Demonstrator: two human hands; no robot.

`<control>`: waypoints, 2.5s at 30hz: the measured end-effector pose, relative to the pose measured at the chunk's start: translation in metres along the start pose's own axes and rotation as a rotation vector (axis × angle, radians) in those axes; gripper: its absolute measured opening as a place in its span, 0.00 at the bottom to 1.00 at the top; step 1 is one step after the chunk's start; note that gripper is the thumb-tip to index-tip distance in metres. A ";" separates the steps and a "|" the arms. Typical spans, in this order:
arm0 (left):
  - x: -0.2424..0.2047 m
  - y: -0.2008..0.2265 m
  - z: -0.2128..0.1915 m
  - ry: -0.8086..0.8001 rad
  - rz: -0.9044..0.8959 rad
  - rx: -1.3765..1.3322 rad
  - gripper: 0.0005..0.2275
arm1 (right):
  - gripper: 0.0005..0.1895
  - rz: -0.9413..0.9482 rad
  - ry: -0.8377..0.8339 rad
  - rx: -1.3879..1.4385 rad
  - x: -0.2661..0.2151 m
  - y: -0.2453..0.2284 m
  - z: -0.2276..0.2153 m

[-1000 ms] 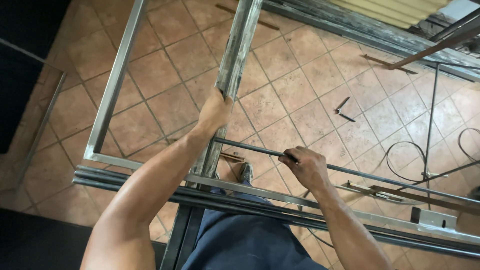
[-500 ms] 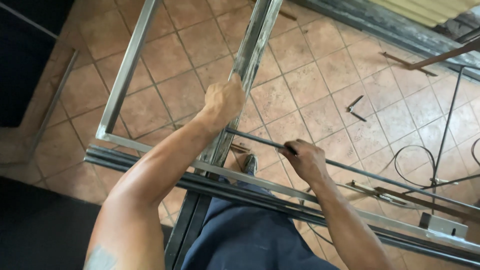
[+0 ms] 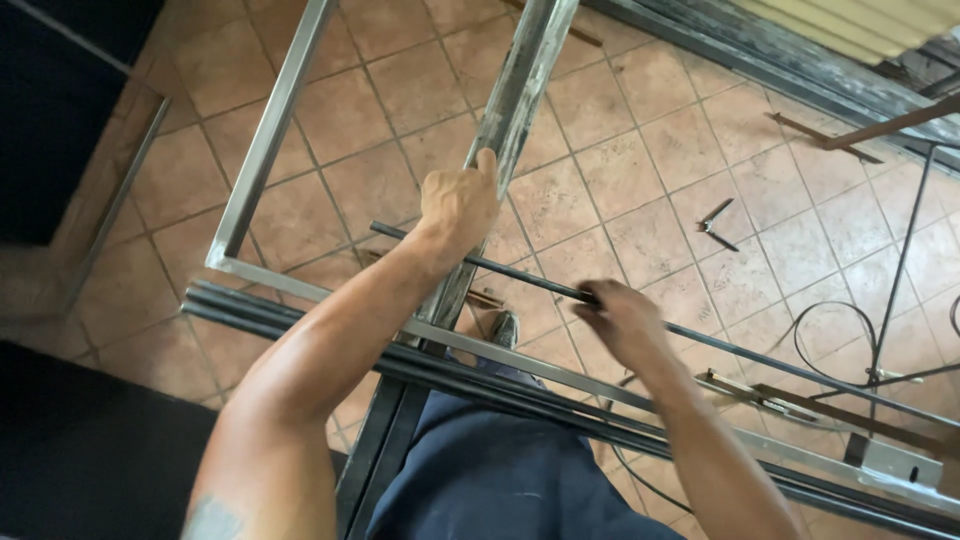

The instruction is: The person places multiple thin metal rods into slots on a rectangular metal frame, aligning them one by one. The person repeatedly positions each rod between the frame rails and adjusts its placement to fit.

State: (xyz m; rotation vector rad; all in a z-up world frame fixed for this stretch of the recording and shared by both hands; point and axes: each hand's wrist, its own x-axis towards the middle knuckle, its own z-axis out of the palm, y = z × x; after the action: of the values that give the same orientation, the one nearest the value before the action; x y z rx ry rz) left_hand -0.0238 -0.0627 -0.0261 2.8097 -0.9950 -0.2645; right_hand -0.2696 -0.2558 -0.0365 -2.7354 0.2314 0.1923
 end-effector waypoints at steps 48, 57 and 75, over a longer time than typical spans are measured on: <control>-0.044 -0.006 -0.003 0.019 -0.116 -0.119 0.12 | 0.15 -0.029 0.296 -0.034 -0.015 0.000 -0.008; -0.083 -0.009 -0.020 0.151 -0.033 -0.327 0.17 | 0.12 -0.087 0.579 0.096 -0.077 -0.034 -0.021; -0.229 0.171 0.068 0.447 0.680 -0.170 0.06 | 0.04 -0.144 0.597 0.206 -0.255 0.033 -0.025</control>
State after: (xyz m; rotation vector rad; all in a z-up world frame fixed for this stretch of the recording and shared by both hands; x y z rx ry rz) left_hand -0.3171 -0.0548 -0.0319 2.0727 -1.6073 0.3271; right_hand -0.5220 -0.2611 0.0167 -2.5182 0.1969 -0.6570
